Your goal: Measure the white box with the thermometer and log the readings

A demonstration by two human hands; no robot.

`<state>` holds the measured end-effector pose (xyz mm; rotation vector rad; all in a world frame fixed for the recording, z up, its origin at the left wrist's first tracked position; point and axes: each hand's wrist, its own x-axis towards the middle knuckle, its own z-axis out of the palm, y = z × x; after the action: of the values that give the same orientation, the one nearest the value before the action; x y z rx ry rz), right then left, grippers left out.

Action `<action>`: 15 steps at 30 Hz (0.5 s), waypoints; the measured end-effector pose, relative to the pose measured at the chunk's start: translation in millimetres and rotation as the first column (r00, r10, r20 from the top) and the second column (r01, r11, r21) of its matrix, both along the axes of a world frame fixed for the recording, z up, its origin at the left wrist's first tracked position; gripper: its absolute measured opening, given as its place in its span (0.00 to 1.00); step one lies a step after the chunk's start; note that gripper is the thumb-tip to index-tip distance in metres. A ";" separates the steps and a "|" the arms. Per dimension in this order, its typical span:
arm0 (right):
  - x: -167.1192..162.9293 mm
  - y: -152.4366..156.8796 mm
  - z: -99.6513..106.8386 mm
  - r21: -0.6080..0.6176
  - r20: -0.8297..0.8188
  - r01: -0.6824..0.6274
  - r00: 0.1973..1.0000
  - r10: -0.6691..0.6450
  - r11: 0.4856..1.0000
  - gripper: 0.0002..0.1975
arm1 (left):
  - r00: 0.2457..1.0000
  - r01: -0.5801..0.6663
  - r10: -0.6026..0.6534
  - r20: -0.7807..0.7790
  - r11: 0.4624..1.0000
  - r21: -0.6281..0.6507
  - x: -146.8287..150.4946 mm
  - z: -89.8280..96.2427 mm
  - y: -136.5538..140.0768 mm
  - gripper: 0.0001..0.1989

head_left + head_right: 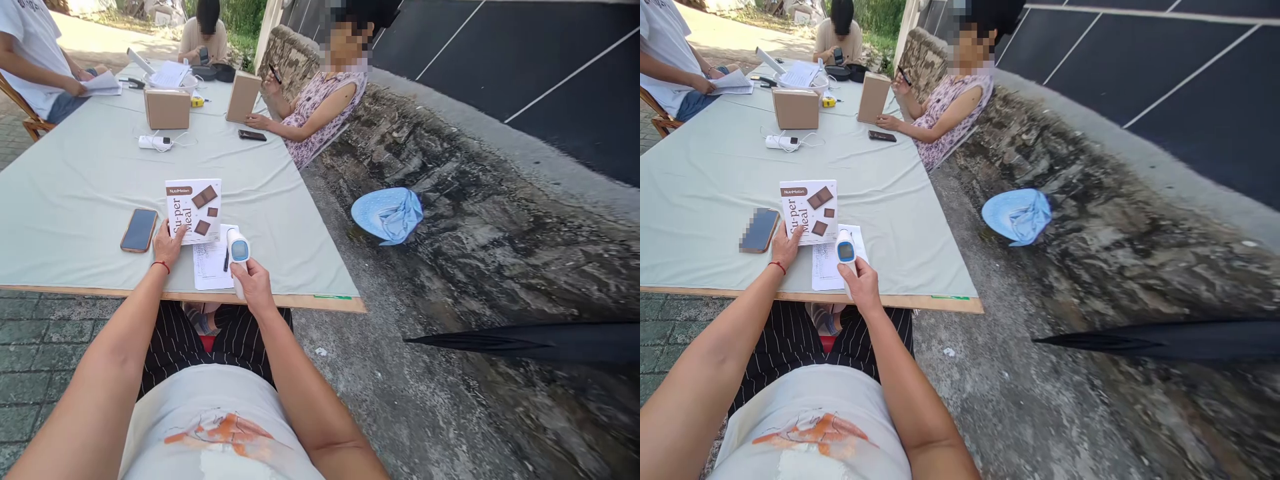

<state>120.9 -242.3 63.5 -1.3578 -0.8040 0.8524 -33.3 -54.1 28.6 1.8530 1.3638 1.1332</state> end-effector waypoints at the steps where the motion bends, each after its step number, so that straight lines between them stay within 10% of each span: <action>1: 0.7 -1.2 1.3 0.010 -0.005 0.005 1.000 -0.005 1.000 0.20 | 1.000 0.000 0.000 -0.003 1.000 0.001 0.2 0.5 -0.5 0.26; 8: 18.1 -1.7 -7.7 0.008 0.029 0.031 0.999 -0.031 0.999 0.21 | 0.982 0.108 -0.076 0.171 0.976 -0.190 -4.9 10.4 14.3 0.28; 15: 79.5 21.8 -40.6 -0.296 0.598 0.266 0.801 -0.039 0.918 0.23 | 0.927 0.367 -0.255 0.274 0.767 -0.526 -22.1 49.3 40.9 0.32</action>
<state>200.4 -220.5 23.0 -2.0498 -1.0118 0.4542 -55.4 -13.3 77.9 1.4157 1.0736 0.6090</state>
